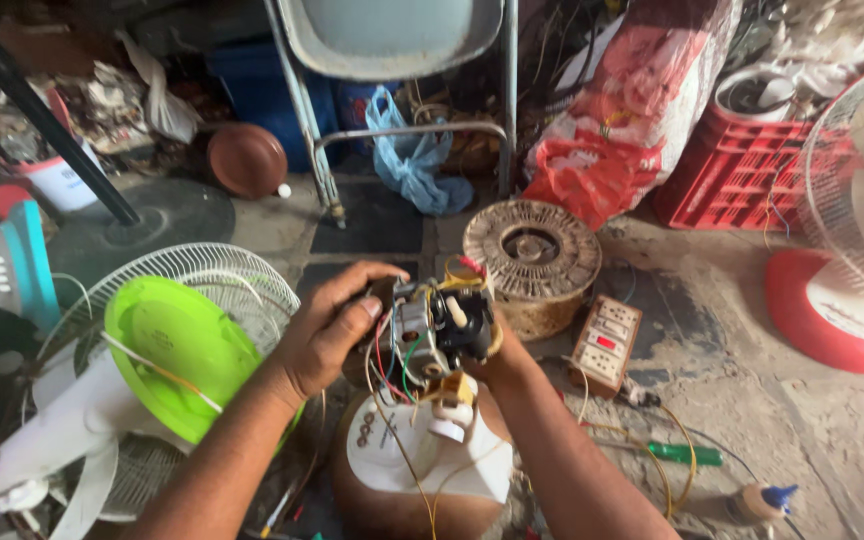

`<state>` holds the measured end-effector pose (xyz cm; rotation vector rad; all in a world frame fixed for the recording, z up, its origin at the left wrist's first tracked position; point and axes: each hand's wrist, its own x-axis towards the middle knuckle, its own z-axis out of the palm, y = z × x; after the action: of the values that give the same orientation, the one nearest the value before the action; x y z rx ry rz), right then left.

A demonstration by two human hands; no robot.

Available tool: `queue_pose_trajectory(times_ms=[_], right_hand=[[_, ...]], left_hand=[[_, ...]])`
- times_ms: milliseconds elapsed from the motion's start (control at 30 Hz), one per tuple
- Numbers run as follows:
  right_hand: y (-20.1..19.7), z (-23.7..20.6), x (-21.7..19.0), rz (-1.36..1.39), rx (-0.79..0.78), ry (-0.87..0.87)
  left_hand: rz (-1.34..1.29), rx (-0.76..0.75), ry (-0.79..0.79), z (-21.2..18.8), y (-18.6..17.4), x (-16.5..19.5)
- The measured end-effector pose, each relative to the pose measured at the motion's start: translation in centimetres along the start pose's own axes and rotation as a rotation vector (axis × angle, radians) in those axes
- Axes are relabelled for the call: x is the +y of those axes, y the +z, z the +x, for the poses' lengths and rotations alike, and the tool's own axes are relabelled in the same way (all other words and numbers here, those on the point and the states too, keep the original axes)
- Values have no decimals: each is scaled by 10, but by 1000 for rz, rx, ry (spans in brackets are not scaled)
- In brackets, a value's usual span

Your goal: The person repairs a fan motor by stripping wire ends, twisting connections, and tightening screws with a screwdriver. They handle the motor housing, wires, and tools throughout the process.

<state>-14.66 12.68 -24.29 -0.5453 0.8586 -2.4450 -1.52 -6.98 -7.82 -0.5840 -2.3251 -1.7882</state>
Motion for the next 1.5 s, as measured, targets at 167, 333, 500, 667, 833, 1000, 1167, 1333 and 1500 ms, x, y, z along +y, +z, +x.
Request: queue_pose_trajectory(times_ms=[167,333,500,667,833,1000,1167,1333,1500], right_hand=[[14,3,-5,116,-130,141],[30,-15,-32,151,109,273],[31,-13,-29,-562,-272,-138],[19,27,-13,-98,-246,238],[17,20,-6,-63,-111,180],[48,-8,-24,13,61,209],[74,-55,-36,8,369,22],[78,-82,-39,-59,362,-113],[92,-93,-45,-128,505,-112]], left_hand=[[37,5,31,2,-2,3],[62,0,33,2,-2,3],[104,18,91,1,-1,5],[234,88,146,3,-2,6],[384,111,238,4,-5,3],[367,110,250,3,-4,3],[227,66,216,3,-3,4],[257,59,226,1,-2,10],[259,4,37,3,-4,22]])
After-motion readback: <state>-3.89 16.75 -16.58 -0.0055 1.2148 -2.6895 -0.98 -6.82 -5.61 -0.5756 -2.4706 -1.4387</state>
